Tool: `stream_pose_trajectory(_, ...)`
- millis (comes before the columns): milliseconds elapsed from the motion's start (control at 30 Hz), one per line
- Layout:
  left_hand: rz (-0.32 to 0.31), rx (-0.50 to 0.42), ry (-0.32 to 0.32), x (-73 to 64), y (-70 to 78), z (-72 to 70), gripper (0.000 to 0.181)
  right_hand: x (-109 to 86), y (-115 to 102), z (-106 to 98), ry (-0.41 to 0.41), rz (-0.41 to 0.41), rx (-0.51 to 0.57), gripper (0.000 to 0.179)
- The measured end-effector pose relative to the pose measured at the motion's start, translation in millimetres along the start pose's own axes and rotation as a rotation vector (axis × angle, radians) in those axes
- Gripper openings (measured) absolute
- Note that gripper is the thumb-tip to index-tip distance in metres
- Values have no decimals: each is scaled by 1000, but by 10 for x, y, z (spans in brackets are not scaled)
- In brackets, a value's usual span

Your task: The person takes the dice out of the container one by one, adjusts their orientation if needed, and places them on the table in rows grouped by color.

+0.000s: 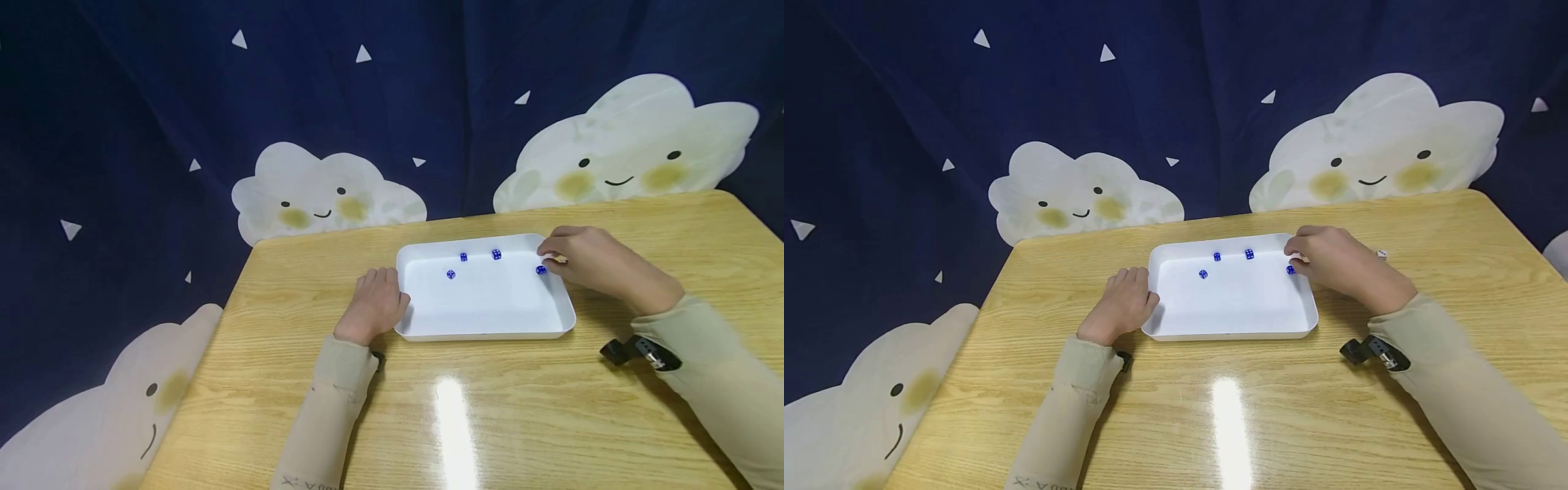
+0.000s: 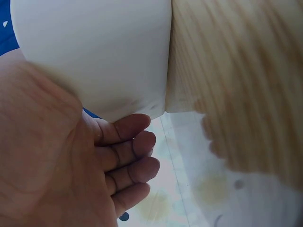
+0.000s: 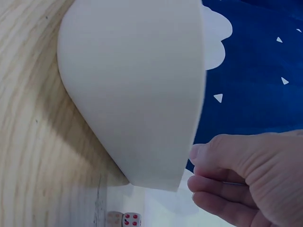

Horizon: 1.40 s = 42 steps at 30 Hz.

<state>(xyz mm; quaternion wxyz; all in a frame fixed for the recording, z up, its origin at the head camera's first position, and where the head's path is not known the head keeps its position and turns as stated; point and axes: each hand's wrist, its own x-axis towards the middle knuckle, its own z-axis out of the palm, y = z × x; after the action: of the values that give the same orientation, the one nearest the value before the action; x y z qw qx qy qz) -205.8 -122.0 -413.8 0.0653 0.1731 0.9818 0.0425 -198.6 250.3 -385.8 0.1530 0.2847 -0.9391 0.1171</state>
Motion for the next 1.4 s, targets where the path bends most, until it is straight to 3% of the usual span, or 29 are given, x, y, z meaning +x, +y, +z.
stream_pose_trajectory(233,-8,0,-9,0,0,4,25,13,-56,33,-18,-11,5,15)
stream_pose_trajectory(467,-6,-5,-10,1,2,0,26,21,-61,105,15,-81,2,16)
stream_pose_trajectory(800,-1,5,-8,0,3,1,26,21,-71,140,-34,-59,-1,17)
stream_pose_trajectory(1400,5,-3,0,-10,0,-1,24,26,-77,243,-25,-122,-21,15)
